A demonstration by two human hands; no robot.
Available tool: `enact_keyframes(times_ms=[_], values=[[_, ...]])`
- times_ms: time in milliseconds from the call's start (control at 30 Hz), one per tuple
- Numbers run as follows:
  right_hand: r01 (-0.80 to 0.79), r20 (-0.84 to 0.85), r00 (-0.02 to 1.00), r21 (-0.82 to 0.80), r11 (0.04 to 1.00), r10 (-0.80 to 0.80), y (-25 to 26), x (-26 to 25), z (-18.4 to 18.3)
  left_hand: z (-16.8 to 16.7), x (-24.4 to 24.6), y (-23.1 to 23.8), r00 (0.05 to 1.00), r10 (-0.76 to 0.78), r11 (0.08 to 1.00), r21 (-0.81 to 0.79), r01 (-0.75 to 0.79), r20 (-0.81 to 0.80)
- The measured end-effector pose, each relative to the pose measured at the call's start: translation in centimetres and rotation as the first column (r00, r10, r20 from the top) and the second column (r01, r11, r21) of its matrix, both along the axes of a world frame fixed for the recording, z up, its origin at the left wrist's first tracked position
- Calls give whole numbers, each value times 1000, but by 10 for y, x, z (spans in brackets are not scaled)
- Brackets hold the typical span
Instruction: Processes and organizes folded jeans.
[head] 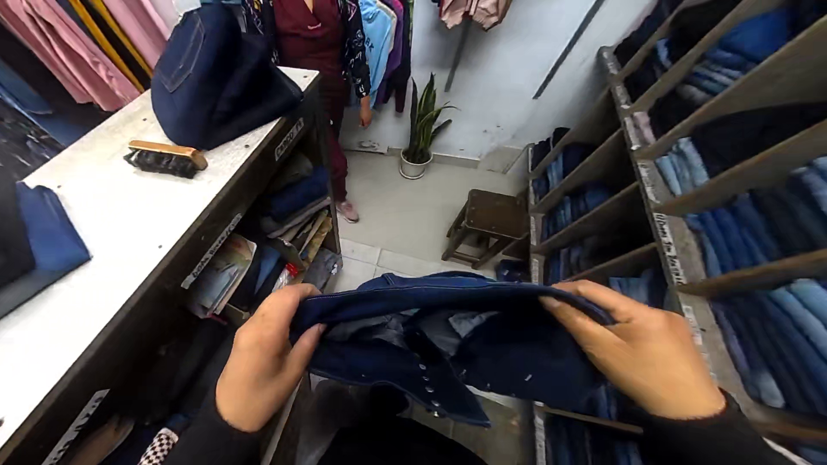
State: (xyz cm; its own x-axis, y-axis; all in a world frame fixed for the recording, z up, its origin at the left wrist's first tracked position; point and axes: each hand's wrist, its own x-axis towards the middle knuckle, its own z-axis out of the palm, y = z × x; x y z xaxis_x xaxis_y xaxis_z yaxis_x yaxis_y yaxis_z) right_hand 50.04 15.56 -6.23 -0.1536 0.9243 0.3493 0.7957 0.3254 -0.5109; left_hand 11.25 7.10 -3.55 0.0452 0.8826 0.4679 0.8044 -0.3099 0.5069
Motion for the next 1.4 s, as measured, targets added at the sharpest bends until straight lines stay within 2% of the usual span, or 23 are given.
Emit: enact_keyframes(times_ms=[100,200,333,500,600,667,733,833,867,900,967,1033,1067,1133,1200,1300,1400], values=[[83,-64,995,14,996,-82,-3,7,9,13,10,7,999,-45,998,41,46,-18],[123,-146,980,-73,990,-132,-2,12,9,21,16,13,992,-117,992,49,119,-38],[65,-227,970,-119,991,-91,-7,24,2,20,13,14,977,-202,978,45,205,-66],[25,-251,967,-66,998,-41,-12,30,-1,15,3,16,949,-303,952,19,305,-89],[25,-324,945,-44,999,-38,-10,24,-3,13,4,19,959,-268,962,27,271,-92],[-42,-434,900,-20,999,29,-9,17,-2,17,12,22,981,-149,988,30,154,-121],[-184,-511,842,30,982,173,-6,4,5,26,29,29,971,-172,983,-87,160,-167],[-476,-542,702,125,871,461,4,-18,11,23,88,51,929,-352,906,-291,308,-113],[-530,-535,667,148,835,518,9,-25,15,15,108,62,905,-423,864,-314,393,-31],[-533,-522,673,149,833,524,13,-32,20,7,124,72,877,-471,816,-331,474,96],[-397,-511,770,84,914,382,18,-35,24,6,144,93,843,-414,742,-410,531,342],[-218,-523,839,-63,974,154,17,-20,17,1,151,111,823,-251,749,-436,499,510],[-173,-552,831,-128,977,75,12,-6,8,-3,153,116,797,-164,757,-444,480,581],[-146,-624,781,-228,963,-29,-10,24,-27,-12,159,116,739,-37,781,-442,441,673],[-141,-626,774,-317,938,-95,-52,30,-64,-17,168,118,649,64,798,-429,422,758],[-50,-516,831,-445,894,-210,-118,-7,-84,-18,185,122,547,113,823,-386,416,829],[58,-554,723,-547,835,-413,-146,-28,-108,-15,196,120,479,135,844,-354,403,867]])
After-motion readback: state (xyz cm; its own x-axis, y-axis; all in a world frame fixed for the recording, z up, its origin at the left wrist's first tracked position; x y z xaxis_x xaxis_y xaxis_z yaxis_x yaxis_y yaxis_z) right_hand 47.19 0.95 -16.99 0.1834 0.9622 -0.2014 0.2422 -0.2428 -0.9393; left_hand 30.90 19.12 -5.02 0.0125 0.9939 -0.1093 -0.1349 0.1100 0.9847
